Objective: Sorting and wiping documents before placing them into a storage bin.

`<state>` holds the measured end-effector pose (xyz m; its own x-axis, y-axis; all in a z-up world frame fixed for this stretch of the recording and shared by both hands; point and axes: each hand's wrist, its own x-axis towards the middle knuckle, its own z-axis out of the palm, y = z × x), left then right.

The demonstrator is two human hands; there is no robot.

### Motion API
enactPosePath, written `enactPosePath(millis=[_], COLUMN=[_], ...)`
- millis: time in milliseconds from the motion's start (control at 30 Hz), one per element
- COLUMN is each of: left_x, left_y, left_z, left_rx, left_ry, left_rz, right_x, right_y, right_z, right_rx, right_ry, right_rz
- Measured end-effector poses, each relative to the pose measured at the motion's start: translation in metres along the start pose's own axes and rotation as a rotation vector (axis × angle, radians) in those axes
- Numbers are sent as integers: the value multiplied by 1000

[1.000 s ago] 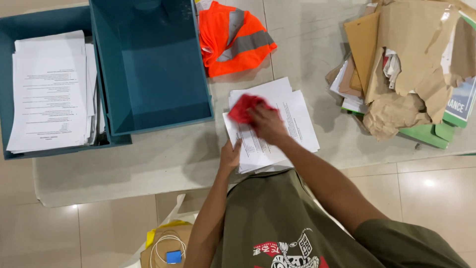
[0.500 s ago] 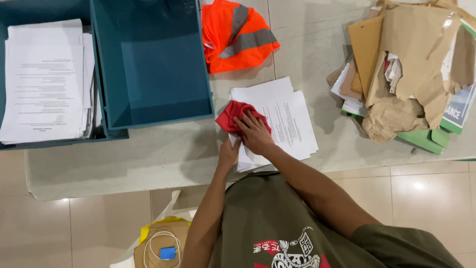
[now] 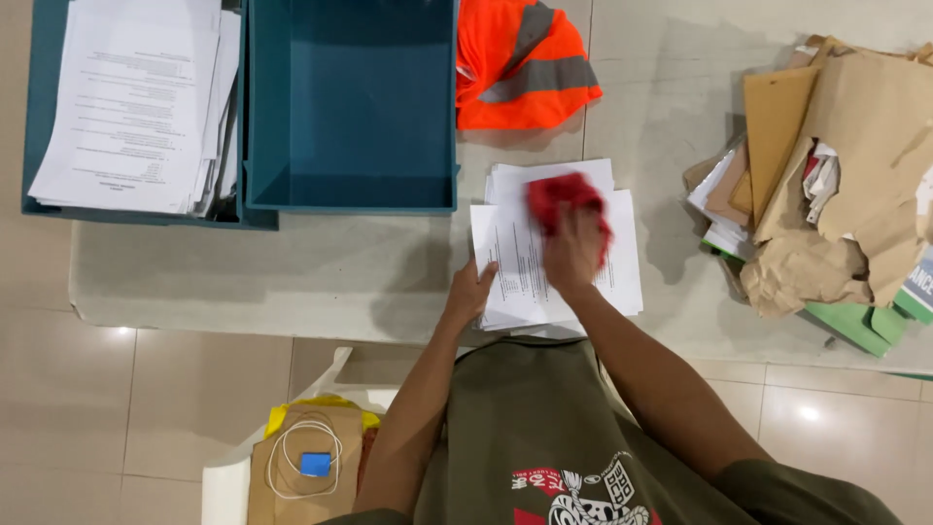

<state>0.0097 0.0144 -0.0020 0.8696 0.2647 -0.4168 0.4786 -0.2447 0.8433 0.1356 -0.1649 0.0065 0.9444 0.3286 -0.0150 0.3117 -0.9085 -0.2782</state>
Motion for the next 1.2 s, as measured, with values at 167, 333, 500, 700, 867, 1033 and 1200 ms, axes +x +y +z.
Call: enactPosePath(millis=[167,333,500,700,867,1033,1200], left_x=[12,-1,2,-3,-9,-7,-8], left_y=[-43,-13,-19,5,14,10,32], left_z=[21,7,16,6,6,8,5], left_rx=[59,-10,64,71,122,81,102], left_ry=[100,195,79,35,77,117,32], left_rz=[87,256,26,-33,-17,109,-156], right_x=[-3,-15,-33,-69,-85,-85,-81], right_y=[-63,-43,25,60,67,70,74], right_z=[-22,-27,-35,-41,-35,-28,-33], right_rx=[300,351,231,231,228,229,192], right_ry=[-265,-207,-102,-22,-54,-65,-134], right_rz=[-459,-505,-318,-105,-30,-13,-62])
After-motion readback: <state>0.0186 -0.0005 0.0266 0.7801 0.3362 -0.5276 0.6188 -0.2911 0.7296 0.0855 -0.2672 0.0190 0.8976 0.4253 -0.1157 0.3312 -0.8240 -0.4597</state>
